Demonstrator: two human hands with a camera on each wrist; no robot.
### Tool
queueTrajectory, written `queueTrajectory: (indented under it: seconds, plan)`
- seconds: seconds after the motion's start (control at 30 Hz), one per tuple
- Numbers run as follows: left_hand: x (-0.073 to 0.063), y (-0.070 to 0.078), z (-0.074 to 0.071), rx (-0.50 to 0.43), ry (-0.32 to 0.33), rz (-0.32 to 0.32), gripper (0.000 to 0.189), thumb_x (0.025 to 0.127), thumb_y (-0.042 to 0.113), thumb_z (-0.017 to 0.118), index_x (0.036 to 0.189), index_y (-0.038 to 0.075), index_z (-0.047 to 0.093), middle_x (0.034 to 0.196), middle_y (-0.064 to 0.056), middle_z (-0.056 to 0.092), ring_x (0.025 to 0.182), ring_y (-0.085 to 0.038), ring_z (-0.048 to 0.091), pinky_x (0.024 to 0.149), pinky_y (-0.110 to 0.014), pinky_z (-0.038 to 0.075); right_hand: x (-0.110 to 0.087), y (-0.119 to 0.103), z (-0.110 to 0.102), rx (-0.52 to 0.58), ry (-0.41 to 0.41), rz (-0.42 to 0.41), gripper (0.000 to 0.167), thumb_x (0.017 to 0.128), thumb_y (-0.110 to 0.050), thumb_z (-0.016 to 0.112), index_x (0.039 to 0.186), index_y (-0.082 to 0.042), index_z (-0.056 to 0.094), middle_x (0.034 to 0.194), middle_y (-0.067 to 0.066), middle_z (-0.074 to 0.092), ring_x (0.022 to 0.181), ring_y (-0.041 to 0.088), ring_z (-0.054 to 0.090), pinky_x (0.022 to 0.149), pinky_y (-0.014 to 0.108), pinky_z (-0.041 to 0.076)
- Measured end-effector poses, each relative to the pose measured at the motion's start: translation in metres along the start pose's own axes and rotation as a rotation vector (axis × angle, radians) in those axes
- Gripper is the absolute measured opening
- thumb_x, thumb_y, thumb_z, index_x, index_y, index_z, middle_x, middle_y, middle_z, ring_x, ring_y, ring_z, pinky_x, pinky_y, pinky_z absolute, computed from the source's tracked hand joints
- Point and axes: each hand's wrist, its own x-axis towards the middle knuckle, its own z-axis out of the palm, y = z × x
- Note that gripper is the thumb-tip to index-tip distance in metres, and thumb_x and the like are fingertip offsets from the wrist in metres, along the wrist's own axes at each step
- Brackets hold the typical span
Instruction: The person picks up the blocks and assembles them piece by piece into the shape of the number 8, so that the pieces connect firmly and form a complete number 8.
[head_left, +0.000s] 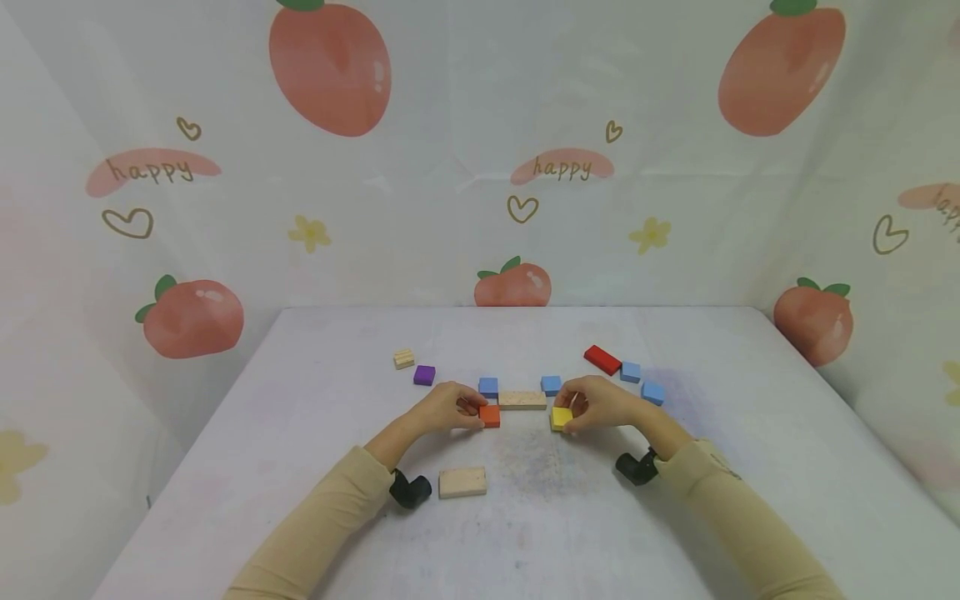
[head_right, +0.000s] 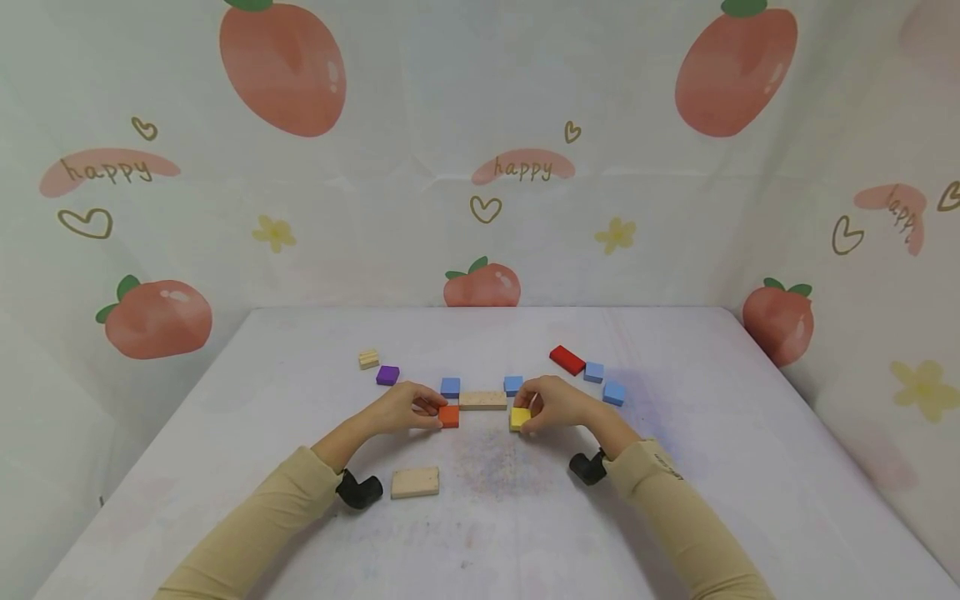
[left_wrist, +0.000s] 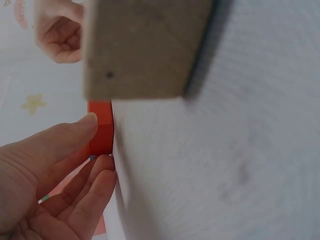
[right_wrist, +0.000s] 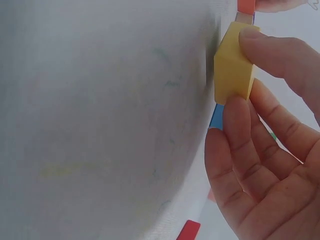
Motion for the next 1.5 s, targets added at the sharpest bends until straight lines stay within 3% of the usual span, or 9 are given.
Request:
queueTrajectory:
  seconds: [0.93,1.2,1.5]
  plan:
    - [-0.0006,0.0008,0.0,-0.007,0.003,-0.021,0.031,0.081,0.012,0.071,0.109,0.001,0.067,0.105,-0.012,0.068,0.09,-0.016,0.062,0.083,-0.027,0.053,0.0056,0.0011,0.0023,-0.019,0.023,-0.014,0.028,0.077,-0.018,0.075,0.101,-0.006,0.065,0.092,0.003,0.064,0.077,0.01,0.053,0.069,0.017,0.048]
    - [-0.0008,0.0006,-0.0004,-0.01,-0.001,0.01,0.031,0.081,0.01,0.071,0.109,-0.002,0.066,0.106,-0.014,0.068,0.093,-0.021,0.064,0.083,-0.028,0.053,0.0055,0.0013,0.0026,-0.019,0.027,-0.028,0.028,0.077,-0.019,0.076,0.099,-0.006,0.066,0.091,0.003,0.065,0.076,0.009,0.054,0.068,0.017,0.048]
    - [-0.0001,0.0015,-0.0008,-0.022,0.001,-0.024,0.033,0.08,0.011,0.072,0.111,-0.001,0.066,0.106,-0.014,0.068,0.092,-0.018,0.063,0.082,-0.028,0.053,0.0069,0.0019,0.0022,-0.018,0.026,-0.011,0.028,0.077,-0.021,0.075,0.1,-0.007,0.066,0.092,0.003,0.064,0.077,0.011,0.054,0.069,0.017,0.048]
